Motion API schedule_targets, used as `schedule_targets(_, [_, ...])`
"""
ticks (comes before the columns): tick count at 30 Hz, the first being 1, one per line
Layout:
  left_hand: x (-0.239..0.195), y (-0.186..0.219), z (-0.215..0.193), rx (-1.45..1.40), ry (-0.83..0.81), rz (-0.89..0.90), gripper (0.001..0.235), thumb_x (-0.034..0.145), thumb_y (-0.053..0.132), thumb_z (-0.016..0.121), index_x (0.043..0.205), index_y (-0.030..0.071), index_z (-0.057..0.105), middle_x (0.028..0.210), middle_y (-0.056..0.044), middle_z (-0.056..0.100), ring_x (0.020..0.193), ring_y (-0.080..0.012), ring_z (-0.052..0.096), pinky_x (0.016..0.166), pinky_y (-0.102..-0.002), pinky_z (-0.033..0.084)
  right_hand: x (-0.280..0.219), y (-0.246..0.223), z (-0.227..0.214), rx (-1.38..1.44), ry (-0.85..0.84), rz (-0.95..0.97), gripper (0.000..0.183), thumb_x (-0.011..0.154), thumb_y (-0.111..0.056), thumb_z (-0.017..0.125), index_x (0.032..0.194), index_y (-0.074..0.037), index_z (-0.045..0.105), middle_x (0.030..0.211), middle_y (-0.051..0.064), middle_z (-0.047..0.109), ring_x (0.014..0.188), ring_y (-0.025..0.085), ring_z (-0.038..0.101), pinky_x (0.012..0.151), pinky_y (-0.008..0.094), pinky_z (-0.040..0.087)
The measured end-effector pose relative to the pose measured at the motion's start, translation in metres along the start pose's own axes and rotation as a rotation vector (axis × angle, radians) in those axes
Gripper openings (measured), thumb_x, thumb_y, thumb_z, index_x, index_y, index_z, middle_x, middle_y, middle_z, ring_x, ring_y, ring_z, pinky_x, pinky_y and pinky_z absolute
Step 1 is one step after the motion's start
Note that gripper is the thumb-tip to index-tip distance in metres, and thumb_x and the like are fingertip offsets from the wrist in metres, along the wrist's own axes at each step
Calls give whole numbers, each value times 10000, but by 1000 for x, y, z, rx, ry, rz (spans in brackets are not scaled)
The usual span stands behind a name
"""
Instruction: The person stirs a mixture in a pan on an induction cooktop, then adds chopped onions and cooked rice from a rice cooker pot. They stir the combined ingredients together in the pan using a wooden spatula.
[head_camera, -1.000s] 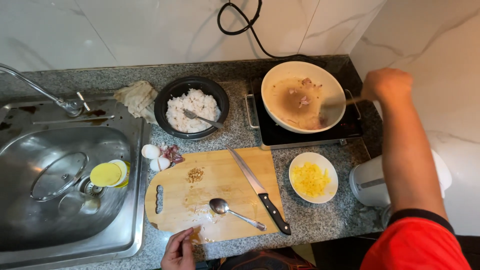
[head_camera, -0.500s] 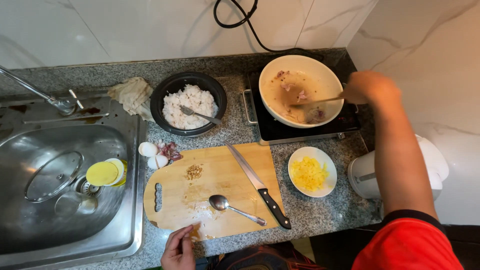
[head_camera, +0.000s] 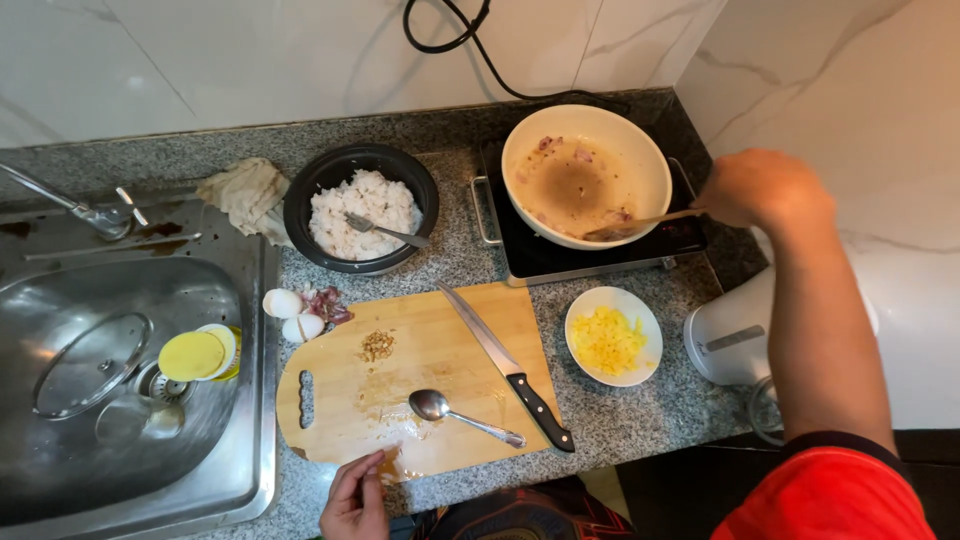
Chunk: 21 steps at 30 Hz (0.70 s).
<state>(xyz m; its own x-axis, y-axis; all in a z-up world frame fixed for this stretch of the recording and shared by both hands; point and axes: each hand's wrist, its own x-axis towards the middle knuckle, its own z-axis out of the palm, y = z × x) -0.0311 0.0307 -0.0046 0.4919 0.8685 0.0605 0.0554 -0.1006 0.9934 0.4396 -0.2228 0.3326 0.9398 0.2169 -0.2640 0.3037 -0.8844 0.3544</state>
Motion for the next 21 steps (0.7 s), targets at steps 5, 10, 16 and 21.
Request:
schedule_targets(5, [-3,17,8,29,-33,-33,192,907,-116,600,990,-64,766,1018,-121,761,772,-157,674,705,-230,534,70,17,61,-343,463,-11,222,924,-274,623,890,-187,825,826,29,797,675,242,742,550,343,503])
schedule_targets(10, [1,17,8,-19,-32,-28,237,876,-157,552,980,-95,755,1036,-150,762,841,-179,704,730,-229,547,79,17,57,-436,652,-96,196,912,-327,663,804,-233,798,760,-5,765,600,193,707,584,315,473])
schedule_targets(16, [-1,12,5,13,-19,-33,201,901,-133,603,1002,-78,767,1012,-137,755,794,-158,685,716,-226,534,44,-22,8,-116,97,-177,215,923,-351,727,1115,-326,821,984,-24,822,835,252,750,735,374,599])
schedule_targets(21, [-4,15,7,17,-16,-40,229,883,-145,597,1002,-67,776,1021,-136,755,806,-164,683,695,-231,534,83,-52,52,249,243,-235,503,766,-30,624,1135,-308,822,932,134,766,805,328,712,693,425,576])
